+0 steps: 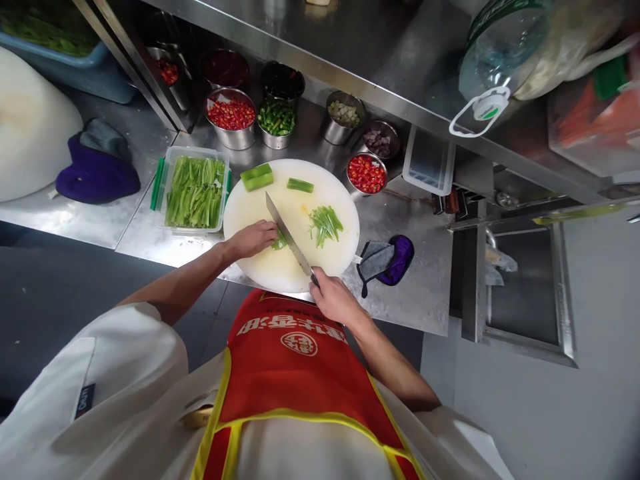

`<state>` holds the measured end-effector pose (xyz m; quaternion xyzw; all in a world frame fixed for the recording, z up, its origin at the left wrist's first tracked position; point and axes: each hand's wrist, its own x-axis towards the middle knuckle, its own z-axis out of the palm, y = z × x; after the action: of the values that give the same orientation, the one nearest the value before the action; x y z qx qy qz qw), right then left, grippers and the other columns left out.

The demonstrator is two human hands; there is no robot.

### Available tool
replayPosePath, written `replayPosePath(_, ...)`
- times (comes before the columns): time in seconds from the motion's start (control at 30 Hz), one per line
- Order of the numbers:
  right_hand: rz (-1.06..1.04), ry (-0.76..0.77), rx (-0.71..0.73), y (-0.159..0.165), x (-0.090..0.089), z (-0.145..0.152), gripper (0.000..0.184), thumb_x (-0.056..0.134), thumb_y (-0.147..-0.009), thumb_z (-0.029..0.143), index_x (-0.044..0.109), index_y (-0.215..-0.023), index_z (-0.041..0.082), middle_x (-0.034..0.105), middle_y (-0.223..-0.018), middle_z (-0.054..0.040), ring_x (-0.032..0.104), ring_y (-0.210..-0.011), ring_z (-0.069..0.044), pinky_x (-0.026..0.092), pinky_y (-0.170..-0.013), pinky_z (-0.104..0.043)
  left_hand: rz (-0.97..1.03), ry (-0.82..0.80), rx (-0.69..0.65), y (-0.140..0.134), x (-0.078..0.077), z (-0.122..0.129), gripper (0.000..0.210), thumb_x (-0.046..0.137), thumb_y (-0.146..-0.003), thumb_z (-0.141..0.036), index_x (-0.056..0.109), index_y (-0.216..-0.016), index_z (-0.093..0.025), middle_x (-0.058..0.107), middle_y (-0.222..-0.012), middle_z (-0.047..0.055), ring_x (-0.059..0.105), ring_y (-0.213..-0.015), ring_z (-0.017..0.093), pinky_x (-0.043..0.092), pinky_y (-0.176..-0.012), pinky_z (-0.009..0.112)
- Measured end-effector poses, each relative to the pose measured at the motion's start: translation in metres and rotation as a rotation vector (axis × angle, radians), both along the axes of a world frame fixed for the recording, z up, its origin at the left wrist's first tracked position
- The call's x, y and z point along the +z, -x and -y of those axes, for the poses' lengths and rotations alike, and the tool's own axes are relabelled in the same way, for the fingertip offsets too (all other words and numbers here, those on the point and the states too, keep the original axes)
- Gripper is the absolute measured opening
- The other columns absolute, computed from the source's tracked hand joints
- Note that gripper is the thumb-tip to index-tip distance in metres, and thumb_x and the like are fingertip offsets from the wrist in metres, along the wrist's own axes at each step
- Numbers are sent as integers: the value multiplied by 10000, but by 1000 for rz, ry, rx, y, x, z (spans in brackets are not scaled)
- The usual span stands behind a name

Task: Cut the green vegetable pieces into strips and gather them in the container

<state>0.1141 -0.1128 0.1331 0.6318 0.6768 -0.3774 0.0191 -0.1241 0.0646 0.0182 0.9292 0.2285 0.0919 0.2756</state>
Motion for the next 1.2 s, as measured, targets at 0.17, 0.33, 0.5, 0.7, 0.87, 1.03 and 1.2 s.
replayPosePath(0.17, 20, 19, -2, 2, 2, -1, 276, 386, -1030, 242, 531, -1258, 187, 757, -1070, -130, 687, -937, -284, 375, -769, -320, 33, -5, 52, 2, -7, 4, 296, 461, -1023, -322, 736, -1011, -215, 655, -1169, 98, 615, -1125, 234, 506, -1037, 411)
replayPosePath(0.33, 30, 31, -3, 5, 2, -1, 246, 381, -1031, 241, 528, -1222, 190, 764, -1029, -119, 692, -906, -276, 360, -740, -318, 40, -21, 75, 3, -12, 6, 305, 456, -1032, -335, 739, -1021, -221, 664, -1125, 93, 621, -1091, 233, 518, -1021, 421)
replayPosePath(0.5, 10, -1, 21, 3, 2, -1, 243, 381, -1032, 254, 523, -1219, 193, 757, -1036, -132, 691, -935, -296, 352, -739, -325, 58, -8, 76, 4, -12, 7, 297, 466, -1026, -330, 744, -1032, -228, 674, -1126, 93, 625, -1085, 237, 517, -1018, 421)
replayPosePath(0.7, 45, 46, 14, 4, 4, -3, 235, 389, -1028, 241, 533, -1208, 195, 756, -996, -113, 684, -901, -276, 352, -738, -315, 67, -32, 103, 5, -13, 11, 312, 449, -1035, -330, 743, -1034, -224, 676, -1158, 98, 624, -1104, 236, 518, -1024, 411)
replayPosePath(0.87, 23, 54, -2, 7, 5, -3, 240, 398, -1032, 243, 531, -1224, 189, 754, -1006, -123, 684, -898, -279, 353, -745, -318, 64, -51, 109, 7, -16, 14, 338, 430, -1049, -338, 739, -1019, -207, 672, -1139, 105, 618, -1097, 238, 528, -1001, 407)
replayPosePath(1.03, 33, 55, 16, 9, 3, -5, 238, 404, -1031, 248, 530, -1223, 187, 752, -1030, -125, 678, -923, -276, 356, -750, -312, 97, -67, 116, 8, -14, 16, 352, 423, -1057, -339, 743, -1028, -195, 669, -1145, 112, 617, -1099, 240, 533, -999, 412)
replayPosePath(1.2, 40, 81, 8, 11, 4, -5, 242, 394, -1034, 244, 529, -1224, 178, 749, -988, -121, 671, -885, -271, 354, -745, -314, 110, -93, 116, 8, -12, 20, 360, 418, -1064, -339, 744, -1048, -186, 678, -1131, 115, 621, -1105, 242, 530, -1007, 418)
